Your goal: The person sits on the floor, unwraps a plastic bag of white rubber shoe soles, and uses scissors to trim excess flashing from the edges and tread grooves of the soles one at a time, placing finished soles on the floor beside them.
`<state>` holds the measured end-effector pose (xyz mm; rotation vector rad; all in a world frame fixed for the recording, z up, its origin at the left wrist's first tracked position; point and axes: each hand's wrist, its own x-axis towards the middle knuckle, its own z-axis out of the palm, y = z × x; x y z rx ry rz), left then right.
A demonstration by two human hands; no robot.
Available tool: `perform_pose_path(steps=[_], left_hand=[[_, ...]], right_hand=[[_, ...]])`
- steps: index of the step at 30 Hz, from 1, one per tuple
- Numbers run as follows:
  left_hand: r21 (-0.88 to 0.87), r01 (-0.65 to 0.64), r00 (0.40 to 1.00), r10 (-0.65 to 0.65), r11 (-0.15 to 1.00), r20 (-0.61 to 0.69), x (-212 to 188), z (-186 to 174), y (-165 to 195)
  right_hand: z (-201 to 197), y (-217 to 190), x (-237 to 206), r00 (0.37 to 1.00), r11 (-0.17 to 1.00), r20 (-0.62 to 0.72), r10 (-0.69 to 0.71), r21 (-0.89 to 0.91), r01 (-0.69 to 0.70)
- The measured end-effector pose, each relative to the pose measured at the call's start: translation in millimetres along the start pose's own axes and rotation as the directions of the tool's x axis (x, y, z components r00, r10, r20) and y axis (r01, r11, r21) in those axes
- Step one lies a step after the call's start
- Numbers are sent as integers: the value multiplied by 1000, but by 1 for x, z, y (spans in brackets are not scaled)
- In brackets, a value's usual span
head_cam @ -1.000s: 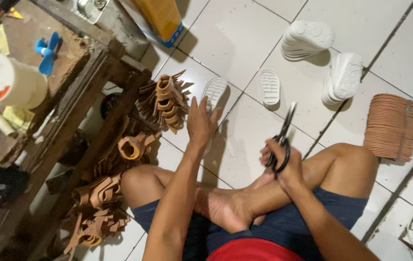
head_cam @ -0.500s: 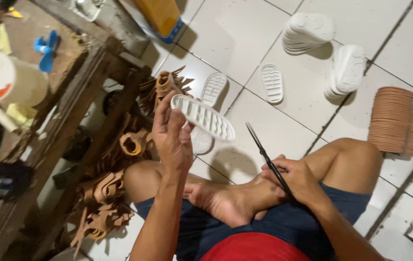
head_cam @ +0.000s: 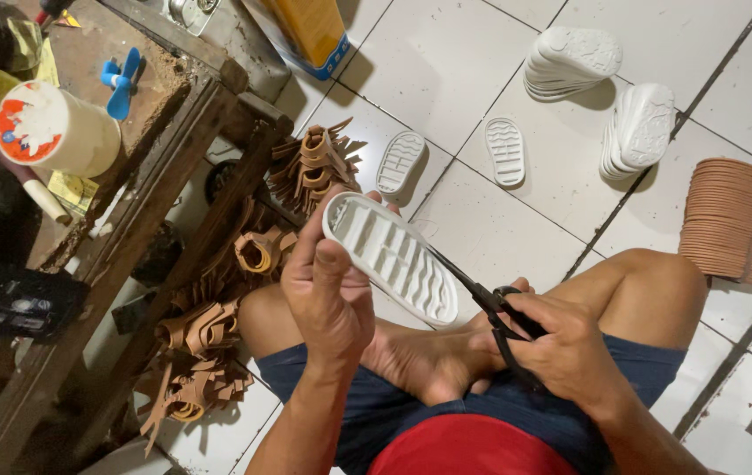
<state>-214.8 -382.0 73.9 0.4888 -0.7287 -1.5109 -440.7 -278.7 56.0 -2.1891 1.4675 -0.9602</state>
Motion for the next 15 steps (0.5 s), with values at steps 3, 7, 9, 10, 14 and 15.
perform_pose_path(steps=[3, 7, 9, 10, 14, 15], left_hand=[[27, 42, 999, -42, 999, -14, -5, -1, -1], [169, 34, 999, -37, 985, 11, -11, -5, -2], [180, 55, 998, -56, 982, 1, -14, -6, -3], [188, 64, 998, -64, 980, -7, -17, -6, -3], [247, 44, 998, -56, 968, 41, -21, -7, -6], [268, 64, 997, -72, 961, 22, -25, -7, -6]], right_hand=[[3, -4, -3, 998, 997, 23, 65, -37, -64], [5, -7, -2, 1000, 994, -21, 15, -107, -17], [3, -8, 1, 998, 999, -53, -15, -43, 13], [3, -9, 3, 997, 999, -69, -32, -7, 31], [3, -18, 13, 980, 981, -50, 192, -31, -194], [1, -19, 15, 982, 982, -59, 180, -51, -183]])
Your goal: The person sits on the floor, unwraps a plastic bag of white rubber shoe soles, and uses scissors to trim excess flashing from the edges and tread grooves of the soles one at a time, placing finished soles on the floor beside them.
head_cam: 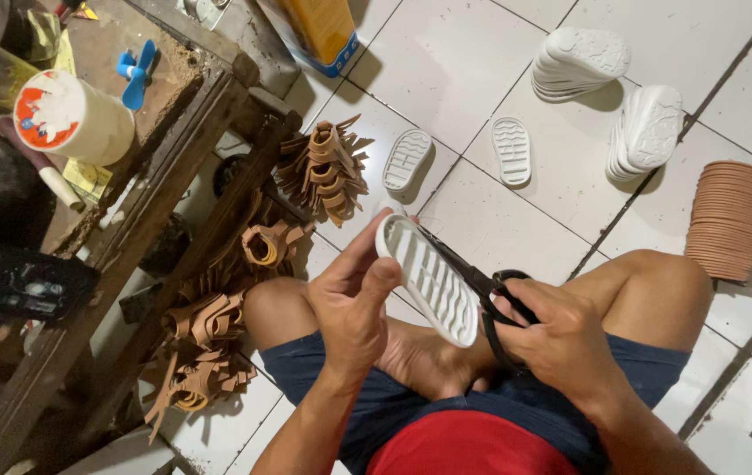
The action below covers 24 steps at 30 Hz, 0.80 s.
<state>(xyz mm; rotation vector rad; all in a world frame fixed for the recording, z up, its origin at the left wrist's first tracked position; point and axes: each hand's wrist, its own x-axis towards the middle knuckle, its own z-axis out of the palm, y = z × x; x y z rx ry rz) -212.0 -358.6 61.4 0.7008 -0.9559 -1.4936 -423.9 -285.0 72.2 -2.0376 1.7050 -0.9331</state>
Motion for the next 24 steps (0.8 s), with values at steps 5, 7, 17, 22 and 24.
perform_pose_path(steps=[5, 7, 17, 22, 24], left_hand=[[21, 110, 994, -109, 994, -31, -6, 0, -1], [30, 201, 979, -199, 979, -44, -5, 1, 0], [-127, 106, 993, -111, 986, -38, -4, 5, 19], [-23, 81, 995, -82, 996, -56, -9, 6, 15], [5, 76, 995, -75, 997, -70, -11, 6, 15]], right_hand=[[-9, -4, 12, 988, 981, -17, -154, -127, 150], [-12, -4, 16, 947, 919, 10, -322, -239, 315], [-16, 0, 8, 981, 980, 40, -190, -50, 192], [-17, -1, 5, 995, 995, 5, -100, -5, 100], [-17, -2, 7, 991, 989, 12, -135, -64, 136]])
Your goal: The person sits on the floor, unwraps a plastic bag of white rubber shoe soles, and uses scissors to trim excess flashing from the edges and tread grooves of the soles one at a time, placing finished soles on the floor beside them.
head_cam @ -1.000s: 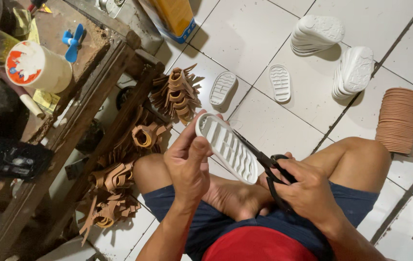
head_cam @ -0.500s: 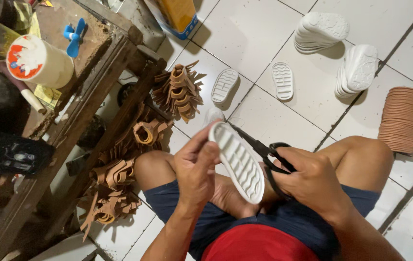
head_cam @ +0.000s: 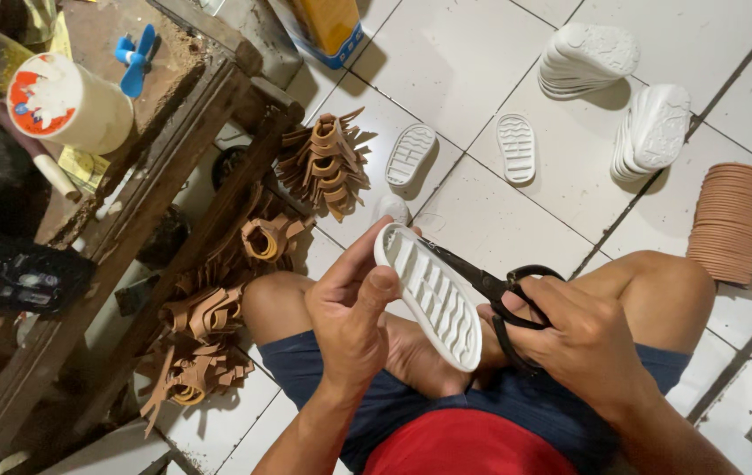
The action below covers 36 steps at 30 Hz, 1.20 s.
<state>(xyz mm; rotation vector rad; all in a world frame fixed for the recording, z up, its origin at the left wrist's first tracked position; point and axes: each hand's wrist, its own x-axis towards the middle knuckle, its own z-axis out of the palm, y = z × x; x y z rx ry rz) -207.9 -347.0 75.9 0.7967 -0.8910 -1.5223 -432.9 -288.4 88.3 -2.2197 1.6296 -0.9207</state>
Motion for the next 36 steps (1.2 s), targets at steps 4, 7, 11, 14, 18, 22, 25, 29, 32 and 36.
perform_pose_path(steps=[4, 7, 11, 14, 18, 22, 25, 29, 32, 36], left_hand=[[91, -40, 999, 42, 995, -24, -1, -3, 0], [69, -41, 999, 43, 997, -19, -2, -5, -3], [6, 20, 999, -19, 1000, -43, -5, -9, -7], [-28, 65, 997, -66, 997, -44, -6, -10, -9], [-120, 105, 994, -107, 987, -9, -5, -9, -8], [-172, 173, 985, -166, 970, 54, -5, -8, -1], [-137, 278, 959, -266, 951, 101, -2, -10, 8], [-135, 412, 910, -402, 901, 100, 2, -13, 16], [-137, 462, 886, -452, 876, 100, 3, -15, 21], [-162, 407, 912, -390, 899, 125, 3, -14, 21]], right_hand=[[4, -3, 8, 1000, 997, 5, 25, 74, -25], [7, -4, 10, 990, 982, -31, 135, 134, -130], [4, -2, 12, 993, 993, 13, -113, -14, 113], [-1, -2, 14, 995, 994, 6, -100, -38, 100], [-8, -1, 19, 981, 963, 42, -188, -186, 193], [-12, 0, 22, 979, 941, 86, -184, -271, 201], [-16, 6, 25, 965, 914, 110, -240, -309, 262], [-18, 11, 29, 958, 908, 89, -274, -304, 288], [-16, 12, 31, 968, 916, 107, -225, -316, 248], [-9, 9, 30, 968, 933, 79, -238, -259, 251]])
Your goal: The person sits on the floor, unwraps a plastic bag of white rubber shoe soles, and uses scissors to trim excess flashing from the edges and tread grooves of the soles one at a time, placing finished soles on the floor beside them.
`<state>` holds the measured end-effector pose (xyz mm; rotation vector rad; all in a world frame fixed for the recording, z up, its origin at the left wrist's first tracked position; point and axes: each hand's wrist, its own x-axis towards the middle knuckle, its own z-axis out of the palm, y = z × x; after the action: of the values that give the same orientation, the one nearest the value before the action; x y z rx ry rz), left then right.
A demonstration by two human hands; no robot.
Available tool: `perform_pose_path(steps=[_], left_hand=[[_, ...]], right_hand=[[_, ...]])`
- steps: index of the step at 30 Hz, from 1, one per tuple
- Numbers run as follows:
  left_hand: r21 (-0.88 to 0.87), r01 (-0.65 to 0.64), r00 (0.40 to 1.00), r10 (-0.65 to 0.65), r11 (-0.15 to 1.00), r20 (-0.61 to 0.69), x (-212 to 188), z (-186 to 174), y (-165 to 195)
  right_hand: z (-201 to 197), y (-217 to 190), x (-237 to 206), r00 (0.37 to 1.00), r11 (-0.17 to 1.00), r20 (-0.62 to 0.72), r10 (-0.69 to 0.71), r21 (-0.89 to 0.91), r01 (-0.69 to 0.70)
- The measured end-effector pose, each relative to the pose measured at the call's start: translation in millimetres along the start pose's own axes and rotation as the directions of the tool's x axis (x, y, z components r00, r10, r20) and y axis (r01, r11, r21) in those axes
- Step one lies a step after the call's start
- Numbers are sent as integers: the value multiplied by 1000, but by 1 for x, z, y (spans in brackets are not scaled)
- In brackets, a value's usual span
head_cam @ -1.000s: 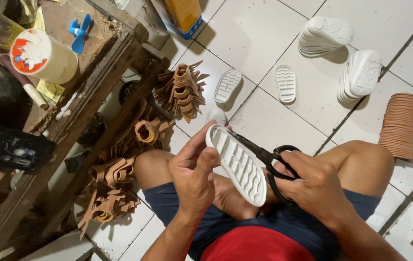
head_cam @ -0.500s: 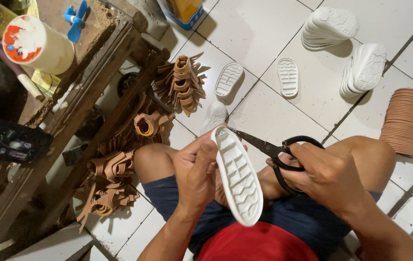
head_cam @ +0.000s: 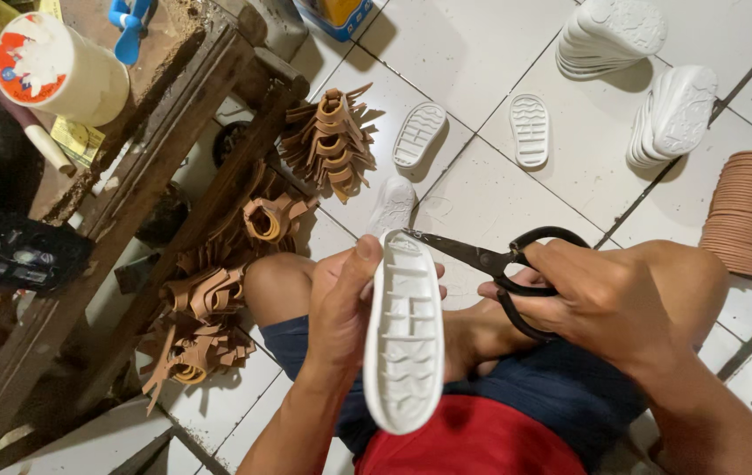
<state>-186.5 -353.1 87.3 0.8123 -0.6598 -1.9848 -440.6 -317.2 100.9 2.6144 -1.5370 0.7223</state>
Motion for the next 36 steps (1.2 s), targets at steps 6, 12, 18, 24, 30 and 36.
perform_pose_path(steps=[6, 12, 18, 24, 30, 36], left_hand=[[14, -115, 993, 115, 993, -17, -1, 1, -6], [58, -4, 1000, 6, 998, -29, -1, 6, 1], [74, 121, 992, -118, 990, -37, 1, 6, 11], [82, 174, 984, -170, 981, -58, 4, -16, 0], [-557, 561, 827, -432, 612, 359, 23, -40, -46], [99, -26, 975, 4, 995, 224, 1, -15, -62]], right_hand=[[3, -3, 0, 998, 995, 16, 62, 71, -63], [-2, 3, -2, 1000, 999, 20, 20, 35, -21], [2, 13, -1, 999, 997, 39, 26, 76, -29], [7, 14, 3, 999, 993, 4, -47, 109, 46], [26, -7, 1, 798, 243, 446, 405, 789, -564], [54, -16, -12, 610, -394, 615, 499, 788, -473]])
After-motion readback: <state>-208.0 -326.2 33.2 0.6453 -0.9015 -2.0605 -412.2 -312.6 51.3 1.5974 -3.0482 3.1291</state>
